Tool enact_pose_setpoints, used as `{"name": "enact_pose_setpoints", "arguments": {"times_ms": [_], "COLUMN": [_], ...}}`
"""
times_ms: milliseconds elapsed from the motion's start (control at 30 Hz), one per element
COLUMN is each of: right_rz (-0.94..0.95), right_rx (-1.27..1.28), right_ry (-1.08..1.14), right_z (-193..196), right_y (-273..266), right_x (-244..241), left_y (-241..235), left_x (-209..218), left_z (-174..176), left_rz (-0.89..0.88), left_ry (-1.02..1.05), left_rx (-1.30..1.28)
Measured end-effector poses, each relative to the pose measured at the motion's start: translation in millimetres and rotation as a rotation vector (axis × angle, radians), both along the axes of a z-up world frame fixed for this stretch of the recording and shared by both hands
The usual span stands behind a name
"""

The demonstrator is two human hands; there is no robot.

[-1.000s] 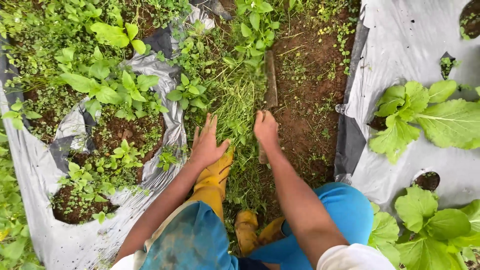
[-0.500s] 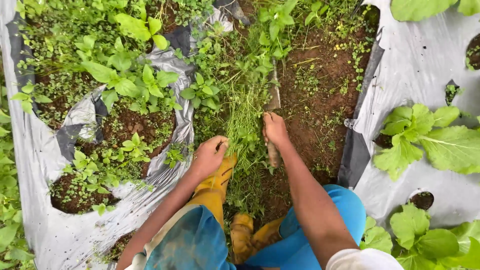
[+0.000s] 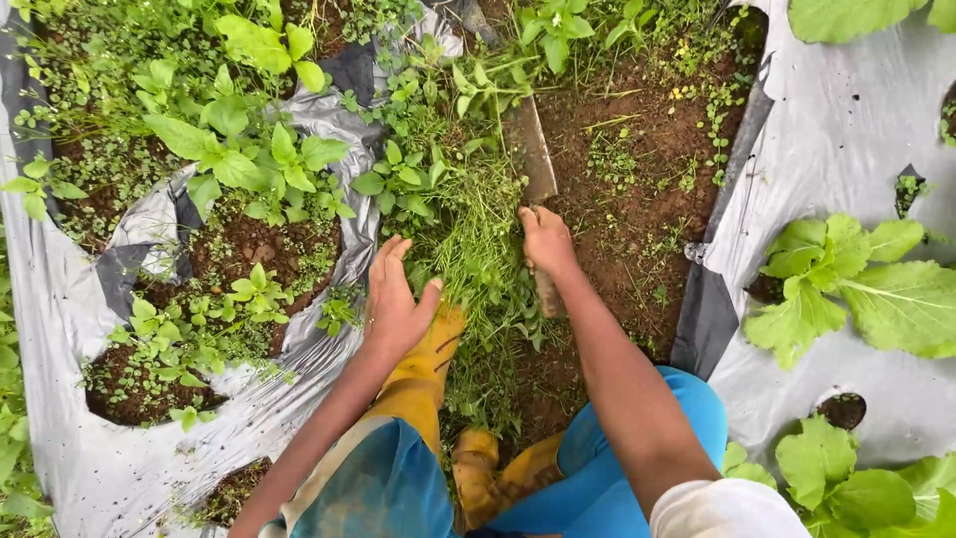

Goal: Clearing weeds from a garden bed using a hand hoe and manual pulling.

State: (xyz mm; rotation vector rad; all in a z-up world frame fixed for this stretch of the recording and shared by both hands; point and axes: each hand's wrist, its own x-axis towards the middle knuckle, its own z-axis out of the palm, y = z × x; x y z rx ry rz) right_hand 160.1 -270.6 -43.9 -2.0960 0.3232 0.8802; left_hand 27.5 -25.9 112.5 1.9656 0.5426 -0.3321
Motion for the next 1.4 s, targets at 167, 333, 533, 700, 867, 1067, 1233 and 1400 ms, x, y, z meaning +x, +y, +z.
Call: {"name": "enact_pose_setpoints", "arguments": {"times_ms": [167, 333, 533, 700, 867, 1067, 1233, 1400], "right_rz": [-0.066, 0.022, -0.217, -0.080, -0.051, -0.066, -0.064, -0.406], "right_rx": [-0.025, 0.054, 0.152, 0.188, 0.203, 0.129, 0.145, 0.013], "right_ry": [-0.101, 0.019, -0.004, 0.052, 0.063, 0.077, 0.080, -0.160], "right_z": [17, 19, 40, 29, 36, 41, 17, 63], "right_y": [-8, -16, -1, -32, 5, 6, -14, -11], "right_x": [18, 5, 9, 29, 9, -17, -38, -52], "left_y": [-4, -9, -13, -8, -6, -7, -8, 2], "left_x": [-9, -9, 3, -2, -18, -25, -30, -25], "left_z": [-30, -39, -14, -15, -28, -40, -74, -24], "left_rz": [0.013, 0.002, -0.027, -0.097, -0.181, -0.078, 0.009, 0.095], "left_ry": [-0.074, -0.044, 0.103, 0.196, 0.211, -0.059, -0.223, -0.241], "left_rx": [0.073, 0.118, 0.004, -0.117, -0.109, 0.007, 0.008, -0.114]}}
